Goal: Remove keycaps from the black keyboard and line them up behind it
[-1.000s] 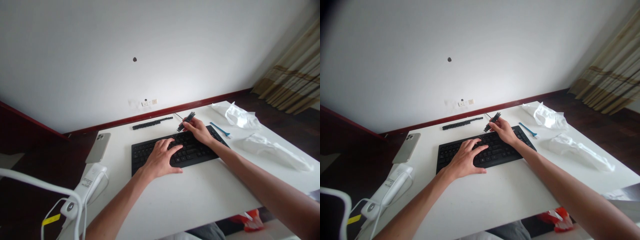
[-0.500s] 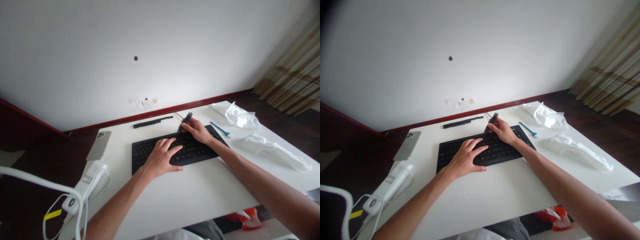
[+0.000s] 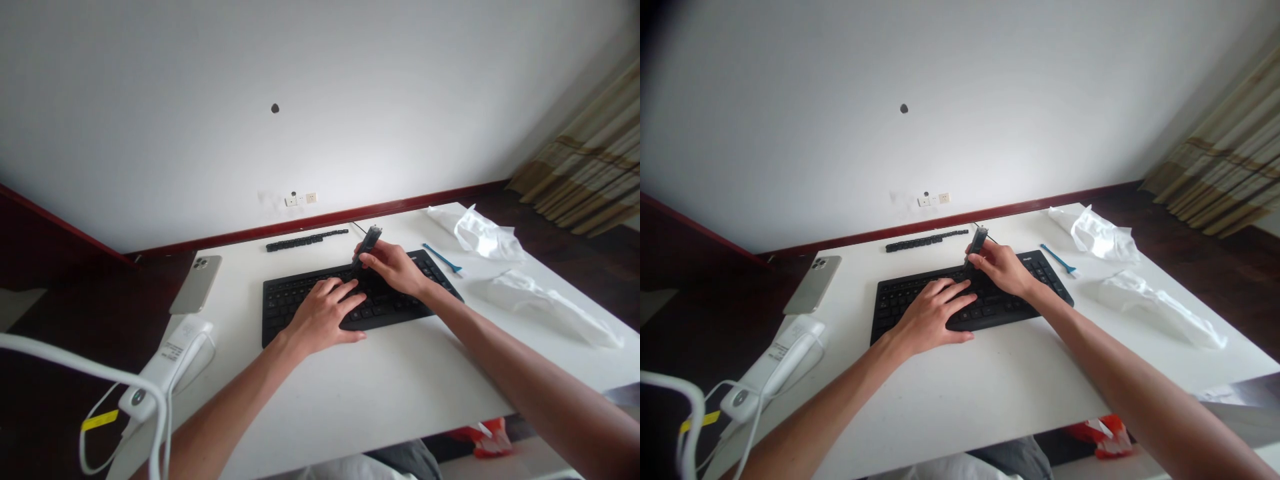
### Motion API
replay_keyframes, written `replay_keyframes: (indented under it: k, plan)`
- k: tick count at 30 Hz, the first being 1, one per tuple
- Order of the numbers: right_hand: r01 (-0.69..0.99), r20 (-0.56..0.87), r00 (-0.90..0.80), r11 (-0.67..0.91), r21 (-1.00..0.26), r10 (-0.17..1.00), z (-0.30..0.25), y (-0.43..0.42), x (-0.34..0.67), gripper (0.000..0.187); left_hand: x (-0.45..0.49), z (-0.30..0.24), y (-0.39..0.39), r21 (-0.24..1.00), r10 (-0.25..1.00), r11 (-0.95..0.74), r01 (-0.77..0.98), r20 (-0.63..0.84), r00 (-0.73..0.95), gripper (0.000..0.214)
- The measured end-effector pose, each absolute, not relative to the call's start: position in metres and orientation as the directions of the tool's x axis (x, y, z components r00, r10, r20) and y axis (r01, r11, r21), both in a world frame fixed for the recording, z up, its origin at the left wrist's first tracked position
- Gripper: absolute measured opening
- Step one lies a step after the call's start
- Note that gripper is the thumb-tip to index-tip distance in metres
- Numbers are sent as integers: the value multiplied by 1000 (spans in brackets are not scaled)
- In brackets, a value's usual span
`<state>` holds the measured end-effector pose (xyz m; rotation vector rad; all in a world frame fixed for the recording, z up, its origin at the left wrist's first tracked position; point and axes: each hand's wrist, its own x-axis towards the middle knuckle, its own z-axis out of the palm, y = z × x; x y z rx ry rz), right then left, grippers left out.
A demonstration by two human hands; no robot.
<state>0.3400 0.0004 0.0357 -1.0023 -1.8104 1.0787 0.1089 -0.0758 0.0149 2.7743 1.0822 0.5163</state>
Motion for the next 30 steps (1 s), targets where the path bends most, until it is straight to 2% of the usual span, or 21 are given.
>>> replay_keyframes:
  k: [8, 14, 20, 24, 30]
  plan:
    - [386, 266, -458, 459, -800, 848, 50, -13, 327, 38, 110, 15, -76, 259, 680, -733, 629, 274, 680, 67]
    - [555, 303, -383, 480, -680, 873, 55, -19, 310, 28, 109, 15, -75, 238, 676, -737, 633, 275, 684, 67]
    - [593, 356, -394, 530, -605, 847, 51, -18, 301, 28, 109, 16, -75, 262, 680, -733, 627, 276, 679, 65]
    - [549, 326, -428, 529, -647, 843, 51, -16, 307, 30, 109, 17, -75, 241, 676, -736, 632, 272, 684, 65]
    - [382, 254, -449, 441, -812, 857, 50, -9, 323, 36, 109, 19, -76, 207, 675, -737, 643, 272, 686, 67]
